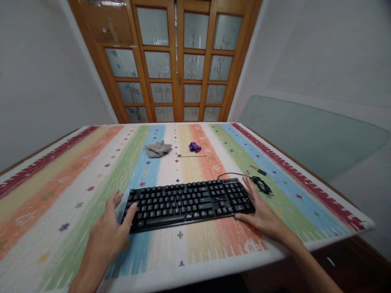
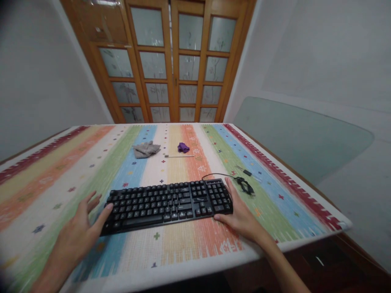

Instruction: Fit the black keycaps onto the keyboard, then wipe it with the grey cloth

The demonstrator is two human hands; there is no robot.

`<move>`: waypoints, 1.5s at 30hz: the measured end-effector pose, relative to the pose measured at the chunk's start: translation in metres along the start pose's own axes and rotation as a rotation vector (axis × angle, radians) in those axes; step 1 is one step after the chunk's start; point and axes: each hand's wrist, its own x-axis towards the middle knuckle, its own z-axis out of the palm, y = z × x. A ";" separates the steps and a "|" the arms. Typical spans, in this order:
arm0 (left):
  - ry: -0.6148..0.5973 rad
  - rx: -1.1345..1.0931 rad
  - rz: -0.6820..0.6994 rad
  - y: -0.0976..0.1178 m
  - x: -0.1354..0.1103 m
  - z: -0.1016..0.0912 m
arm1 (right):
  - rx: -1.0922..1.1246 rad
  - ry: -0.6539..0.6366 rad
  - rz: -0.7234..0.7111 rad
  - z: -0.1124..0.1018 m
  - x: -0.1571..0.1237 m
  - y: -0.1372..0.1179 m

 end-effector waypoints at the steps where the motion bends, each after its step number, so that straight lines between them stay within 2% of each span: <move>1: 0.049 0.023 0.059 0.005 0.008 -0.004 | -0.008 0.012 -0.004 0.001 -0.002 -0.001; 3: 0.107 0.066 0.208 0.017 0.031 -0.011 | -0.034 0.057 -0.013 0.002 -0.005 -0.004; 5: 0.112 0.101 0.352 0.032 0.063 -0.012 | -0.057 0.131 -0.037 0.002 -0.008 -0.006; 7: 0.084 0.119 0.468 0.045 0.101 -0.004 | -0.066 0.217 -0.063 0.001 -0.010 -0.009; 9: 0.006 0.149 0.561 0.057 0.140 0.012 | -0.063 0.287 -0.067 0.001 -0.010 -0.012; 11: -0.092 0.192 0.582 0.066 0.176 0.034 | -0.055 0.335 -0.052 0.001 -0.010 -0.013; 13: -0.182 0.260 0.541 0.071 0.203 0.057 | -0.040 0.370 -0.034 0.002 -0.010 -0.012; 14: -0.233 0.289 0.532 0.073 0.212 0.068 | -0.030 0.381 -0.027 0.003 -0.009 -0.011; 17: -0.273 0.308 0.514 0.075 0.227 0.095 | -0.018 0.398 -0.021 0.004 -0.009 -0.008; 21: -0.270 0.331 0.448 0.072 0.227 0.114 | -0.057 0.415 -0.062 0.004 -0.009 -0.004; 24: -0.240 0.327 0.419 0.072 0.224 0.110 | -0.114 0.437 -0.105 0.003 -0.006 -0.006; 26: -0.209 0.312 0.404 0.072 0.221 0.098 | -0.145 0.445 -0.116 0.001 -0.001 -0.011; 30: -0.134 0.261 0.401 0.070 0.208 0.063 | -0.151 0.429 -0.159 -0.004 0.017 -0.032; 32: -0.101 0.228 0.408 0.066 0.195 0.045 | -0.143 0.390 -0.220 -0.003 0.031 -0.051; 34: -0.080 0.188 0.413 0.060 0.178 0.028 | -0.128 0.292 -0.313 0.004 0.046 -0.075; 35: -0.072 0.146 0.416 0.056 0.169 0.021 | -0.117 0.222 -0.368 0.010 0.054 -0.087; 37: -0.087 -0.147 0.380 0.051 0.148 0.009 | -0.095 0.102 -0.488 0.028 0.071 -0.114; 40: -0.247 -0.549 0.280 0.047 0.117 -0.001 | -0.064 -0.048 -0.605 0.067 0.096 -0.150; 42: -0.323 -0.744 0.222 0.046 0.098 -0.004 | -0.057 -0.103 -0.663 0.098 0.114 -0.168; 45: -0.372 -0.896 0.172 0.041 0.078 -0.007 | -0.011 -0.103 -0.713 0.142 0.138 -0.186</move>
